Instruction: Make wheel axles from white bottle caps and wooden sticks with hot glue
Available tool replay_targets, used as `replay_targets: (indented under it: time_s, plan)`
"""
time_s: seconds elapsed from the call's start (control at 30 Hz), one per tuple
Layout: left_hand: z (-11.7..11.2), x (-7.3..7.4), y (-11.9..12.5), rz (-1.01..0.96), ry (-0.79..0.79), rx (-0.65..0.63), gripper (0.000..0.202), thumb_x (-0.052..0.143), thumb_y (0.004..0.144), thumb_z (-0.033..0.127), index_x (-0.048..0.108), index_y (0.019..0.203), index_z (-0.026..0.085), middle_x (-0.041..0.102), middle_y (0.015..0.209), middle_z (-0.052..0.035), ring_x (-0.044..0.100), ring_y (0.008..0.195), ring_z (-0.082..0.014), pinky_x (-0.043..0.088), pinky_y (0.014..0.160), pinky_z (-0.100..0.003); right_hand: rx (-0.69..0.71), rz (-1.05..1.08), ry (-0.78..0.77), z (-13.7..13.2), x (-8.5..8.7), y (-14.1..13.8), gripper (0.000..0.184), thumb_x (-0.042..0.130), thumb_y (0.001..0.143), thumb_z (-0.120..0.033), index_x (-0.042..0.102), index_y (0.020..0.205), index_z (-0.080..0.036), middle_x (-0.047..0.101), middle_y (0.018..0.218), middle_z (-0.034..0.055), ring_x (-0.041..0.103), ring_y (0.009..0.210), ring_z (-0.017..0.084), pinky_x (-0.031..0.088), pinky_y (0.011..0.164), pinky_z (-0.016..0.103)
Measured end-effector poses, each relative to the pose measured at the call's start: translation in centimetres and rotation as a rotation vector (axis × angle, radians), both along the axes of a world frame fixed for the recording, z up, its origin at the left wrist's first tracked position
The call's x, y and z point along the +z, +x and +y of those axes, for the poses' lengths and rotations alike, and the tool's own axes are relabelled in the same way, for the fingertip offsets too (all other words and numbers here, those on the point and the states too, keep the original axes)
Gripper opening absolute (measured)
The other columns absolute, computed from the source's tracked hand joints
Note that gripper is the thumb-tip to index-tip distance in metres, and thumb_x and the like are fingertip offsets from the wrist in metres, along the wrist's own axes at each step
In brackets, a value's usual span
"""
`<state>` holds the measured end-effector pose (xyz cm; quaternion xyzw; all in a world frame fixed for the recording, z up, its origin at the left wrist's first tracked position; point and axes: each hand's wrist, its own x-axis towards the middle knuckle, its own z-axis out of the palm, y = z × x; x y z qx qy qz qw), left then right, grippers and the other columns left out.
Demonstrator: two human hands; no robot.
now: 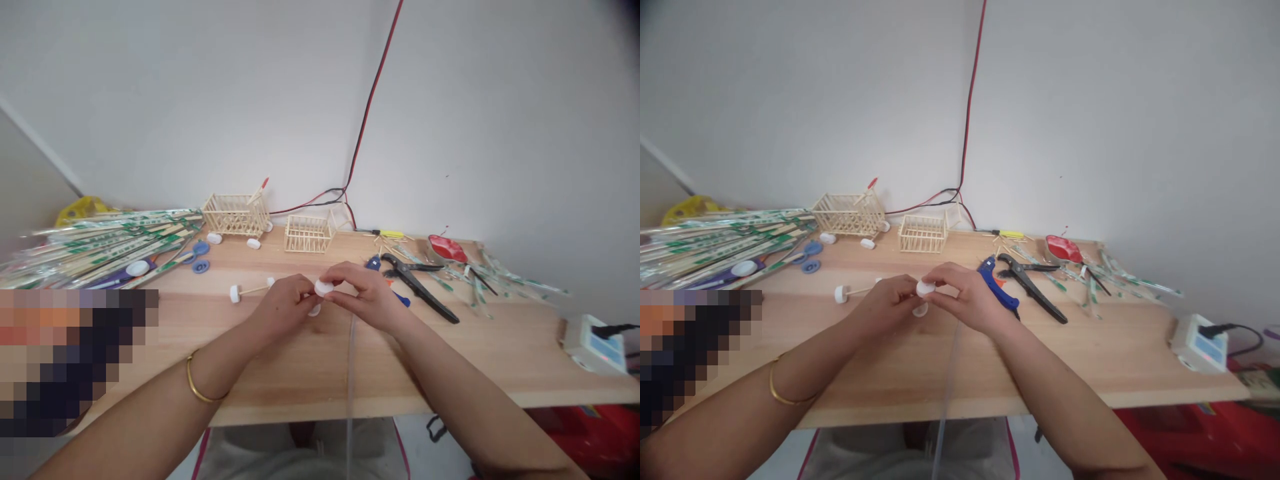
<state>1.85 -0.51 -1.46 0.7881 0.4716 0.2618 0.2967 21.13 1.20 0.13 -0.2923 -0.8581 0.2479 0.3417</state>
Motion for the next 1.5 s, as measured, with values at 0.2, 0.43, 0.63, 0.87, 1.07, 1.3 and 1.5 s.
replay_targets:
  time_s: [0.2, 0.43, 0.63, 0.87, 1.07, 1.3, 1.5]
  plan:
    - [-0.06, 0.05, -0.08, 0.003, -0.006, 0.017, 0.022, 0.048, 0.085, 0.027, 0.067, 0.077, 0.017, 0.064, 0.080, -0.0031, 0.058, 0.078, -0.0161, 0.042, 0.071, -0.026, 0.008, 0.013, -0.024, -0.20, 0.06, -0.14, 0.018, 0.060, 0.084, -0.028, 0.061, 0.101, -0.021, 0.064, 0.096, 0.0057, 0.058, 0.087, 0.015, 0.048, 0.081, 0.030]
    - [-0.09, 0.08, -0.08, 0.002, 0.005, 0.002, 0.025, 0.048, 0.085, 0.030, 0.067, 0.074, 0.017, 0.063, 0.080, -0.0037, 0.058, 0.079, -0.0161, 0.042, 0.072, -0.026, -0.018, 0.028, -0.030, -0.08, -0.09, -0.20, 0.020, 0.059, 0.084, -0.030, 0.061, 0.102, -0.021, 0.064, 0.099, 0.0059, 0.059, 0.089, 0.015, 0.049, 0.081, 0.030]
    - [-0.09, 0.07, -0.05, 0.002, -0.001, 0.000, 0.024, 0.049, 0.085, 0.030, 0.066, 0.074, 0.018, 0.064, 0.080, -0.0034, 0.058, 0.079, -0.0167, 0.043, 0.073, -0.027, -0.003, 0.013, -0.046, -0.07, -0.03, -0.15, 0.022, 0.059, 0.085, -0.032, 0.061, 0.103, -0.021, 0.064, 0.098, 0.0066, 0.058, 0.087, 0.016, 0.049, 0.080, 0.031]
    - [-0.15, 0.16, 0.00, -0.002, 0.005, -0.001, 0.023, 0.049, 0.085, 0.028, 0.068, 0.078, 0.017, 0.064, 0.082, -0.0048, 0.059, 0.080, -0.0175, 0.043, 0.074, -0.028, 0.004, 0.012, -0.055, -0.20, -0.09, -0.05, 0.021, 0.058, 0.085, -0.030, 0.061, 0.104, -0.021, 0.064, 0.099, 0.0068, 0.059, 0.089, 0.016, 0.049, 0.081, 0.032]
    - [-0.11, 0.04, -0.10, 0.002, 0.012, -0.014, 0.022, 0.048, 0.085, 0.027, 0.068, 0.080, 0.018, 0.065, 0.083, -0.0037, 0.058, 0.081, -0.0166, 0.042, 0.075, -0.027, 0.001, 0.011, -0.066, -0.29, -0.06, 0.04, 0.023, 0.057, 0.086, -0.030, 0.060, 0.106, -0.021, 0.064, 0.100, 0.0073, 0.058, 0.090, 0.016, 0.049, 0.080, 0.032]
    - [-0.08, -0.08, -0.17, 0.019, 0.028, -0.010, 0.024, 0.047, 0.086, 0.028, 0.067, 0.078, 0.017, 0.064, 0.081, -0.0039, 0.058, 0.079, -0.0162, 0.041, 0.072, -0.026, -0.004, 0.006, -0.086, -0.26, -0.06, 0.01, 0.023, 0.056, 0.087, -0.031, 0.060, 0.107, -0.021, 0.063, 0.102, 0.0077, 0.058, 0.092, 0.017, 0.050, 0.081, 0.032]
    - [-0.15, 0.06, -0.18, 0.015, 0.026, -0.003, 0.025, 0.048, 0.086, 0.030, 0.068, 0.078, 0.017, 0.064, 0.081, -0.0038, 0.058, 0.078, -0.0162, 0.041, 0.072, -0.026, 0.008, 0.001, -0.023, -0.17, 0.03, 0.16, 0.022, 0.056, 0.087, -0.029, 0.059, 0.106, -0.020, 0.063, 0.100, 0.0073, 0.058, 0.087, 0.016, 0.049, 0.080, 0.032]
